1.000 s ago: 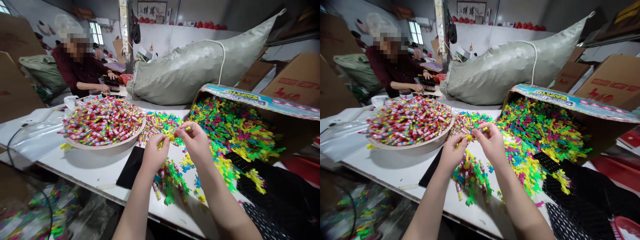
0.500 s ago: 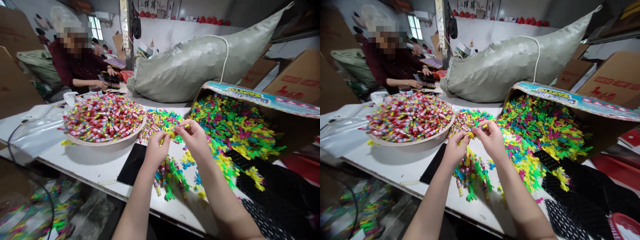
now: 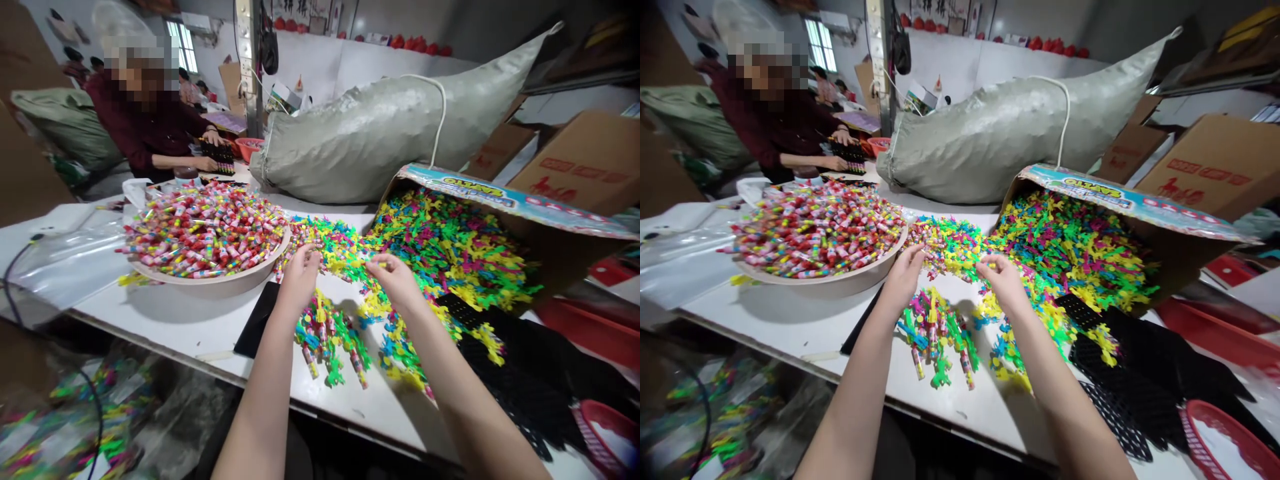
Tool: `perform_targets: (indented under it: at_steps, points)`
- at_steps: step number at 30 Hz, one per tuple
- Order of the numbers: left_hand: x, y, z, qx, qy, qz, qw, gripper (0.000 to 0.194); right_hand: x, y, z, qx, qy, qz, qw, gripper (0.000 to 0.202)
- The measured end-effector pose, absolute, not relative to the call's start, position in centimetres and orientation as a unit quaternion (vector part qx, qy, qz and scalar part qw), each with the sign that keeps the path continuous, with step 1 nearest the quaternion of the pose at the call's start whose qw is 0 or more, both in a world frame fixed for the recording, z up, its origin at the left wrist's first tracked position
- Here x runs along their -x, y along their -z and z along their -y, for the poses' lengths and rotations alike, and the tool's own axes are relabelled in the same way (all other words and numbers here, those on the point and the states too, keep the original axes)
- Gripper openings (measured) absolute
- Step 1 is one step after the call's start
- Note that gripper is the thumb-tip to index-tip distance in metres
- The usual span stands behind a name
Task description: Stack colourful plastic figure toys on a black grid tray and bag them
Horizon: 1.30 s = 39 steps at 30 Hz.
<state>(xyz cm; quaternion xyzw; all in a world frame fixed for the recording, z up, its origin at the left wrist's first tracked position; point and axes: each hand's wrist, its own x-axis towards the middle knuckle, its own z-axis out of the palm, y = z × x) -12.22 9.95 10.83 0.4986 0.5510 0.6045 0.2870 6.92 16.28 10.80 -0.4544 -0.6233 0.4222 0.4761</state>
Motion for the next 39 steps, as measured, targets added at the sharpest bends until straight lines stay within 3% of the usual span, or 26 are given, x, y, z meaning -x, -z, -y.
perform_targets:
  at_steps: [3,9,15,20,25,31,33,39]
  points:
    - [12.9,-10.9,-10.1,-0.466,-0.628,-0.553,0.288,0.036,-7.6,-8.1,-16.0,0.502,-0.417,0.657,0.377,0.033]
    - [13.9,-10.5,-10.3,-0.434,-0.653,-0.548,0.291,0.034,-7.3,-5.6,-15.3,0.522,-0.252,0.789,0.205,0.017]
    - [14.3,-10.7,-10.1,-0.401,-0.68,-0.538,0.297,0.034,-5.3,-6.5,-19.0,0.53,-0.069,0.832,0.15,0.016]
    - [15.1,-10.8,-10.1,-0.37,-0.71,-0.523,0.291,0.029,-2.8,-5.0,-21.0,0.523,0.062,0.849,0.034,0.019]
    - [15.5,-10.9,-10.0,-0.34,-0.75,-0.504,0.262,0.024,-2.8,-3.8,-21.5,0.507,0.074,0.856,0.073,0.022]
    - [15.0,-11.3,-9.7,-0.331,-0.769,-0.478,0.265,0.019,-1.4,-5.6,-22.6,0.554,-0.053,0.806,0.202,0.027]
    - [14.9,-11.3,-9.7,-0.334,-0.773,-0.471,0.263,0.018,-0.3,-6.0,-22.7,0.52,-0.025,0.833,0.187,0.025]
    - [15.3,-11.2,-9.8,-0.332,-0.773,-0.473,0.26,0.017,2.5,-5.4,-23.0,0.497,0.106,0.861,0.003,0.029]
